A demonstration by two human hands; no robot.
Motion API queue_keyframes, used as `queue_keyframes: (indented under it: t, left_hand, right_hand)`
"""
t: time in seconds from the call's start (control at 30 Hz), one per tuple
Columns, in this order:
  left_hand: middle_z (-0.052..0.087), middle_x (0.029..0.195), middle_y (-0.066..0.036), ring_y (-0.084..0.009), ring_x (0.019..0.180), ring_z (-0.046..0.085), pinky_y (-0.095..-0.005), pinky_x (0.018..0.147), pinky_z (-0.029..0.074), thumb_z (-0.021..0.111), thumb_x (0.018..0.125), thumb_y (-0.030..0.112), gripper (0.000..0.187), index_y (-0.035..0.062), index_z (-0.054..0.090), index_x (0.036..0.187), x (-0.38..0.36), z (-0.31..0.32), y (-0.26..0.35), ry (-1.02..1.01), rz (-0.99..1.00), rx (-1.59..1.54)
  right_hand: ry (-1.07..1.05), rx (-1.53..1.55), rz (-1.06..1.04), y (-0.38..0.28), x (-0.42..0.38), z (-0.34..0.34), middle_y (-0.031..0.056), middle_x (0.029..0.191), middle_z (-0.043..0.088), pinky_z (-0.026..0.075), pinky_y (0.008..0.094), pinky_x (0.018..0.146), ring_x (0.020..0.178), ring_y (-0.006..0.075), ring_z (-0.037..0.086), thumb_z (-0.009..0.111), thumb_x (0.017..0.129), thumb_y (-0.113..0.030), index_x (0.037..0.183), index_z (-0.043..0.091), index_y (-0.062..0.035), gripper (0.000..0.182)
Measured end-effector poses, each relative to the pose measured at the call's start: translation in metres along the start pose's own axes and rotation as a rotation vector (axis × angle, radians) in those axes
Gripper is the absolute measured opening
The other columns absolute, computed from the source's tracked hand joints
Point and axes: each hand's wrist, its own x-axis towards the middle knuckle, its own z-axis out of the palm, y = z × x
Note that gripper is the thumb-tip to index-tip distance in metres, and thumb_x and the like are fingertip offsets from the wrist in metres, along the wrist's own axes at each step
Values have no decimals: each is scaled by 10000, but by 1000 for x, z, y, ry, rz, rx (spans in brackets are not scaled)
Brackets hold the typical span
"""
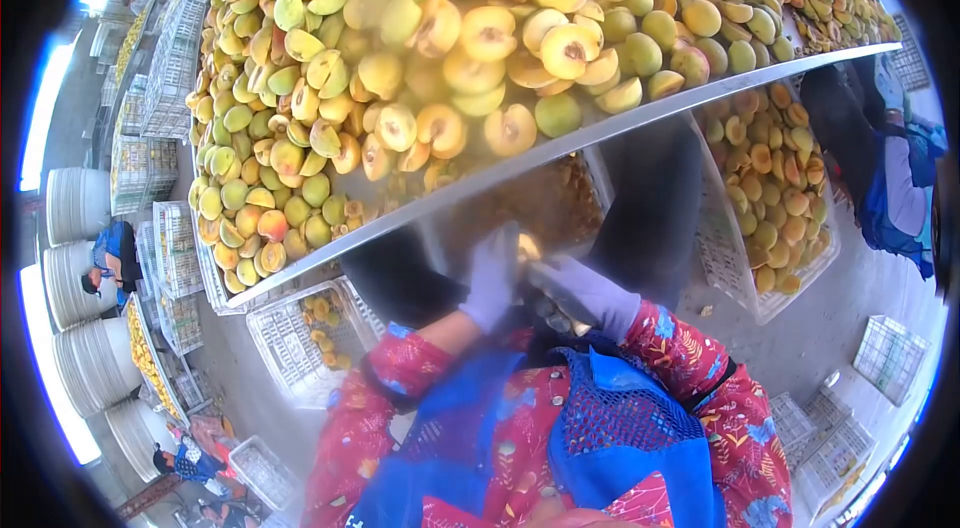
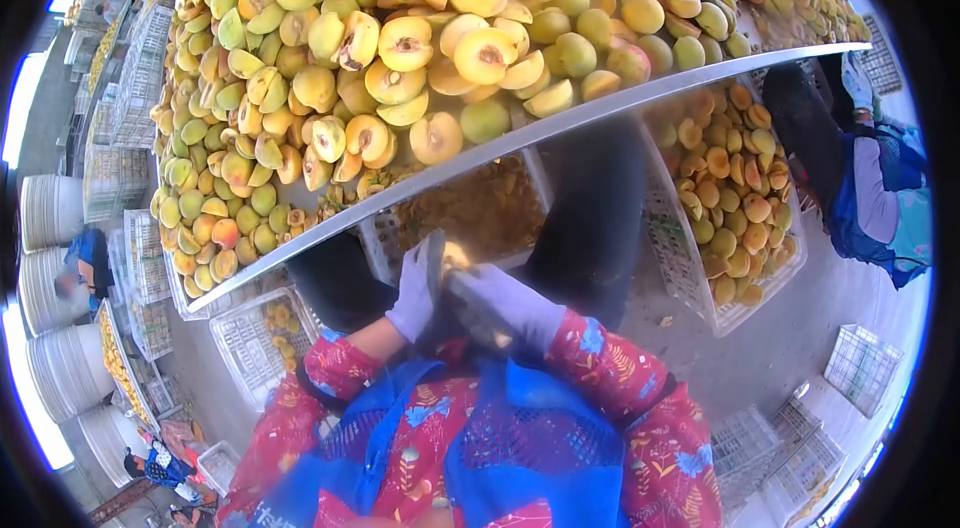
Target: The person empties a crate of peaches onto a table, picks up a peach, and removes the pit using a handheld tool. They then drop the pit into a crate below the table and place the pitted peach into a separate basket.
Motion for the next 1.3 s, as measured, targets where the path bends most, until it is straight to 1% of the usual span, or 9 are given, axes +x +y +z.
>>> queue_keyframes:
  t: [0.13,0.17,0.23,0.33,0.57,0.63,0.73,0.87,1.3]
  left_hand:
    - [478,1335,-272,-451,1155,503,-512,961,416,521,912,148,506,-32,415,1372,2,-27,13,-385,-93,46]
    - [488,1340,-259,-447,1158,503,-498,965,421,515,918,146,483,-23,429,1361,47,-65,56,-582,-638,-241]
    - [504,1322,-251,-435,1147,510,-484,961,428,528,900,123,485,-19,437,1355,41,-62,49,-632,-297,19]
    - [515,1297,-255,-427,1131,513,-461,966,432,543,871,83,503,-21,441,1352,47,-62,28,-877,-369,-255]
    - [591,1135,-215,-406,1015,579,-491,894,465,616,814,176,471,-4,532,1240,12,-21,8,-203,114,137]
    - [587,1147,-217,-407,1039,565,-488,916,452,601,827,172,450,2,531,1238,13,-7,-5,-136,-225,-329]
    - [578,1167,-219,-406,1071,548,-477,934,445,573,854,155,402,11,534,1228,26,-11,-10,-111,-88,-237]
    - [639,972,-171,-333,887,609,-399,816,478,550,906,206,287,-5,587,1097,25,-25,14,-45,-200,-422]
    - [673,909,-150,-285,821,641,-363,776,500,561,916,225,283,-20,620,1045,-1,-52,37,43,-239,-661]
  right_hand:
    - [-104,-41,-85,12,1,-8,21,764,566,451,279,545,635,126,553,561,921,-249,928,555,-48,201]
    - [-124,-96,-222,23,3,-10,14,754,562,447,272,531,622,121,550,546,934,-248,924,560,-50,199]
    - [-97,-271,-626,29,4,-5,-2,740,552,439,256,511,608,104,547,486,976,-234,920,571,-57,204]
    - [-41,205,59,10,-10,6,1,730,551,425,245,482,576,90,535,492,982,-224,944,578,-71,180]
    - [78,164,-160,13,-10,9,15,703,565,433,267,462,534,117,540,520,979,-314,944,581,-66,258]
    - [136,70,-117,-3,-12,11,28,698,577,453,283,481,536,128,551,522,978,-336,940,579,-52,292]
    - [400,-372,-157,-16,-18,34,93,689,589,485,312,523,553,187,587,530,969,-336,965,583,-19,321]
    - [674,-1664,-804,26,-21,39,222,692,613,507,394,575,657,331,660,545,948,-258,1016,568,40,306]
    - [566,-1272,-605,36,-32,58,220,774,515,445,457,506,562,345,569,518,934,-149,956,541,19,171]
